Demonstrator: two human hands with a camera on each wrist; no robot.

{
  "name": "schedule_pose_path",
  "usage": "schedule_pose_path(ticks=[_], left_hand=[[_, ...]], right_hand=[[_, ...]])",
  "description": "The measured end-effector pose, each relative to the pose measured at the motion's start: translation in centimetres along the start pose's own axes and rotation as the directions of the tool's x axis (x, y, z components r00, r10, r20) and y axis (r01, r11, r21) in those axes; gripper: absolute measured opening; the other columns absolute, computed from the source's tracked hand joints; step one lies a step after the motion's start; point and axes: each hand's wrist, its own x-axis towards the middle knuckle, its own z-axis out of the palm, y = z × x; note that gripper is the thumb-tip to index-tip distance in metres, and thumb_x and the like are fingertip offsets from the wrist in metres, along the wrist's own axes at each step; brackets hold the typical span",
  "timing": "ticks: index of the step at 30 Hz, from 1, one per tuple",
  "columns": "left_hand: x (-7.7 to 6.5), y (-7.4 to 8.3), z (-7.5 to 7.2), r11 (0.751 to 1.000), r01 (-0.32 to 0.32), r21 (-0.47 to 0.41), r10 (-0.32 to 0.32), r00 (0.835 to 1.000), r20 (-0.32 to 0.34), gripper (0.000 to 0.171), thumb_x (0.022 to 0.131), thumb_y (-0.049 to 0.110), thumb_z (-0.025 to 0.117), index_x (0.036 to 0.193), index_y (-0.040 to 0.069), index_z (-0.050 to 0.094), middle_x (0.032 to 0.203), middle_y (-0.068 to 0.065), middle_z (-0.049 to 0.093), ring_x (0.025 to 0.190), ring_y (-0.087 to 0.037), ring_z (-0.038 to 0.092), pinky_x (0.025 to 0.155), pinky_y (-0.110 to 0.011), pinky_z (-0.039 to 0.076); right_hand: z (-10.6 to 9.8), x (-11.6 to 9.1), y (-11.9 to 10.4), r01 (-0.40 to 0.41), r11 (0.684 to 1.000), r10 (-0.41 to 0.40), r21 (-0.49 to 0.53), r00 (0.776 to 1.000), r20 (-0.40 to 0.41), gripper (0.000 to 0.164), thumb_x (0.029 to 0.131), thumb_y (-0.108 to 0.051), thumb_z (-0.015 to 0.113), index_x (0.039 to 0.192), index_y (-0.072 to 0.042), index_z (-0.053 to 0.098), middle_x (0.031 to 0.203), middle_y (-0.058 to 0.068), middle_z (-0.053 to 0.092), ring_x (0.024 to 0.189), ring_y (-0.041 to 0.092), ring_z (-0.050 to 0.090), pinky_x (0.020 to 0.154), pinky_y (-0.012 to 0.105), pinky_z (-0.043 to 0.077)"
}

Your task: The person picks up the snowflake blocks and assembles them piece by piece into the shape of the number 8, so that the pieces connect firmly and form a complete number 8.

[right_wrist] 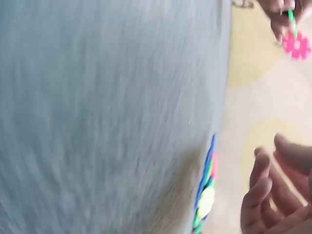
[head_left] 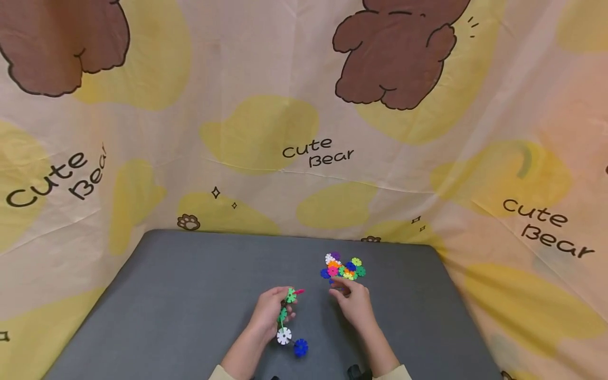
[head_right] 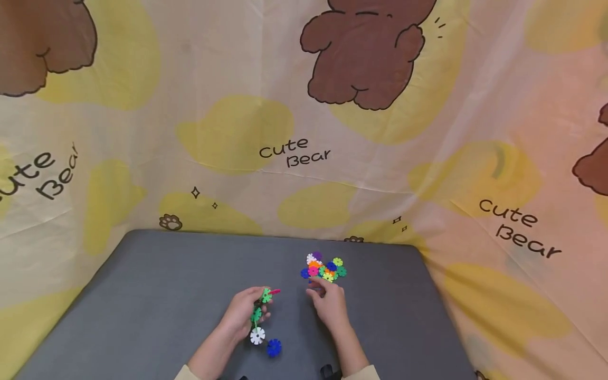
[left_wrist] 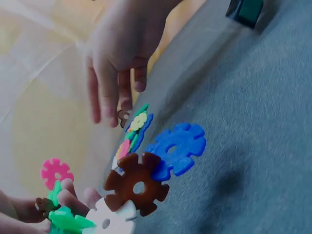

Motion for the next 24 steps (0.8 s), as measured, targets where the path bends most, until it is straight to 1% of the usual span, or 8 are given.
schedule_pose_path(ticks=[4,8,11,13,15,18,21,24], left_hand=[[0.1,-0.3,0.1,0.997,0.011,-0.071,-0.012,1.000,-0.016,0.043,0.108,0.019,0.043,0.139,-0.009,0.050,0.093,-0.009,0.066,0.068,-0.011,0.053,0.067,-0.029,0.056],[0.1,-0.2,0.2,0.993,0.026,-0.116,-0.034,0.997,-0.066,0.043,0.108,0.018,0.041,0.139,-0.011,0.047,0.087,-0.005,0.063,0.067,-0.011,0.053,0.066,-0.029,0.056],[0.1,0.0,0.3,0.989,0.039,-0.140,-0.050,0.996,-0.073,0.041,0.108,0.022,0.042,0.132,-0.010,0.051,0.084,-0.003,0.063,0.067,-0.011,0.052,0.066,-0.029,0.056],[0.1,0.0,0.3,0.986,0.050,-0.156,-0.060,0.996,-0.060,0.037,0.107,0.026,0.044,0.121,-0.007,0.056,0.081,-0.002,0.061,0.067,-0.011,0.051,0.067,-0.030,0.056],[0.1,0.1,0.4,0.984,0.060,-0.165,-0.069,0.997,-0.044,0.034,0.106,0.029,0.049,0.110,-0.004,0.059,0.077,0.000,0.059,0.066,-0.010,0.051,0.068,-0.031,0.057],[0.1,0.1,0.4,0.987,0.065,-0.147,-0.071,0.997,-0.033,0.030,0.103,0.031,0.056,0.101,0.002,0.063,0.074,0.002,0.055,0.065,-0.010,0.051,0.068,-0.031,0.057],[0.1,0.0,0.5,0.991,0.051,-0.123,-0.055,0.998,-0.029,0.026,0.100,0.030,0.062,0.098,0.004,0.064,0.074,0.003,0.055,0.065,-0.010,0.051,0.067,-0.030,0.057],[0.1,-0.2,0.5,0.994,0.029,-0.105,-0.031,0.999,-0.023,0.023,0.099,0.027,0.063,0.099,0.004,0.065,0.073,0.003,0.055,0.064,-0.010,0.051,0.066,-0.029,0.056]], right_hand=[[-0.3,1.2,1.4,-0.110,0.992,0.106,-0.053,0.991,-0.081,0.023,0.088,-0.014,0.079,0.110,-0.009,0.077,0.099,0.005,0.077,0.082,0.017,0.065,0.072,0.033,0.056],[-0.3,2.0,2.4,-0.158,0.980,0.146,-0.120,0.984,-0.100,0.023,0.086,-0.016,0.081,0.106,-0.006,0.077,0.098,0.009,0.076,0.078,0.019,0.065,0.073,0.040,0.055],[-0.3,2.3,2.9,-0.195,0.964,0.175,-0.179,0.977,-0.122,0.028,0.085,-0.019,0.082,0.108,-0.004,0.075,0.099,0.012,0.073,0.084,0.026,0.065,0.079,0.048,0.054],[-0.3,2.5,3.2,-0.231,0.950,0.206,-0.210,0.969,-0.135,0.032,0.085,-0.021,0.082,0.109,-0.002,0.072,0.099,0.013,0.070,0.088,0.029,0.064,0.082,0.051,0.053],[-0.2,2.6,3.4,-0.259,0.938,0.233,-0.232,0.963,-0.132,0.038,0.084,-0.024,0.083,0.110,-0.001,0.068,0.098,0.013,0.066,0.088,0.030,0.062,0.081,0.051,0.052],[0.0,2.8,3.6,-0.275,0.929,0.254,-0.246,0.961,-0.114,0.045,0.083,-0.027,0.084,0.109,0.002,0.062,0.095,0.013,0.063,0.083,0.028,0.059,0.077,0.048,0.051],[0.3,3.1,3.8,-0.294,0.927,0.271,-0.231,0.954,-0.127,0.048,0.084,-0.031,0.084,0.109,0.002,0.058,0.091,0.012,0.063,0.079,0.027,0.058,0.073,0.046,0.050],[0.4,3.4,3.9,-0.314,0.924,0.287,-0.221,0.947,-0.145,0.047,0.087,-0.035,0.081,0.110,0.000,0.059,0.089,0.010,0.064,0.076,0.025,0.059,0.070,0.044,0.050]])
